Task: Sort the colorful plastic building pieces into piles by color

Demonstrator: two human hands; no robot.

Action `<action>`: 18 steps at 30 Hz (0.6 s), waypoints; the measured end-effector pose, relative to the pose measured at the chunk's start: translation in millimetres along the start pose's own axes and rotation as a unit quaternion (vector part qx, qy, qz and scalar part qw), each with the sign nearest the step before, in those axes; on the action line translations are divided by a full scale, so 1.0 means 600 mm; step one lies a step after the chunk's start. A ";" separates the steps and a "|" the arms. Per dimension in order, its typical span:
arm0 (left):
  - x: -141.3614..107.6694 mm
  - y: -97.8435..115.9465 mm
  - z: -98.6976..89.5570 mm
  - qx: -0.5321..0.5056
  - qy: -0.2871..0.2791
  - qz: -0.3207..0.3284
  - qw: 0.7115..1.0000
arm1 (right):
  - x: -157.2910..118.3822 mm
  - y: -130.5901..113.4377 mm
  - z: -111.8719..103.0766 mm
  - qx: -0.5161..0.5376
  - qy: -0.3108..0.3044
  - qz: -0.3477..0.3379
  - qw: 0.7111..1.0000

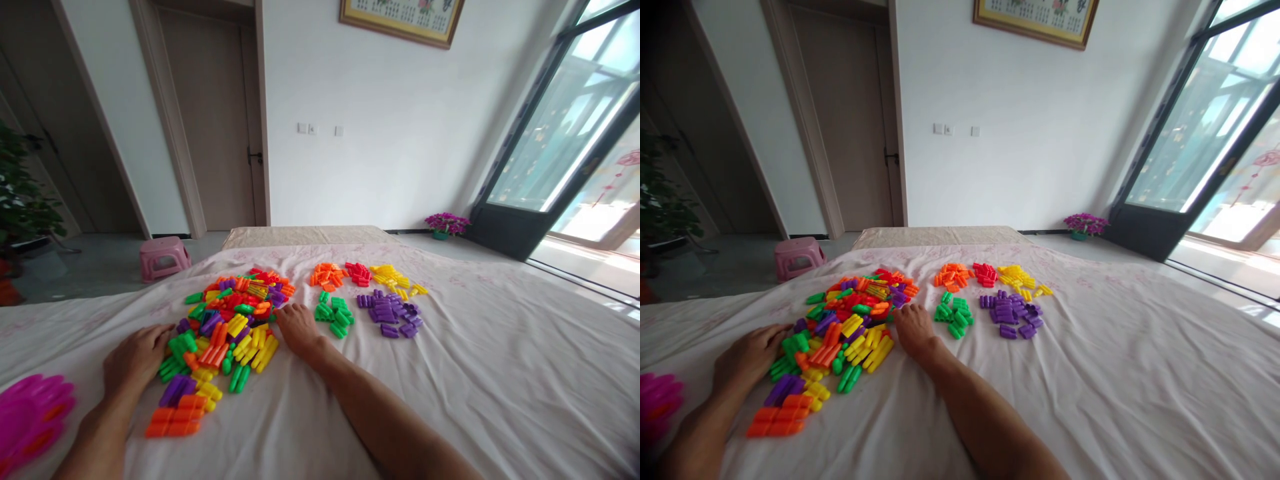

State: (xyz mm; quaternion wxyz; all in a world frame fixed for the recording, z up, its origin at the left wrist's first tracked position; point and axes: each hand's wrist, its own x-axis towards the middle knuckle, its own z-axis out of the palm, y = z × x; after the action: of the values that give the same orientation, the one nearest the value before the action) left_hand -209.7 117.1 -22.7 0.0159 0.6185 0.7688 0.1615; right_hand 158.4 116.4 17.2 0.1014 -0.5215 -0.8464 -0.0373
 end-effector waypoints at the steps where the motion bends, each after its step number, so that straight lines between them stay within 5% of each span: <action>1: -0.001 0.001 -0.001 0.001 -0.001 0.002 1.000 | 0.000 0.002 -0.002 0.006 -0.003 0.004 1.000; 7: -0.002 0.005 -0.006 0.006 -0.005 -0.004 1.000 | -0.010 0.015 -0.020 0.083 -0.011 0.055 0.995; 18: -0.004 0.004 -0.002 0.028 0.007 0.007 1.000 | -0.022 -0.017 -0.020 0.072 0.021 0.006 0.997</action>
State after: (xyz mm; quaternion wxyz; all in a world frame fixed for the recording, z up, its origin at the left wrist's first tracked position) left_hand -207.2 114.8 -21.1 -0.0083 0.6230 0.7688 0.1440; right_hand 156.7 98.1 26.8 0.1566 -0.5169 -0.8415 0.0129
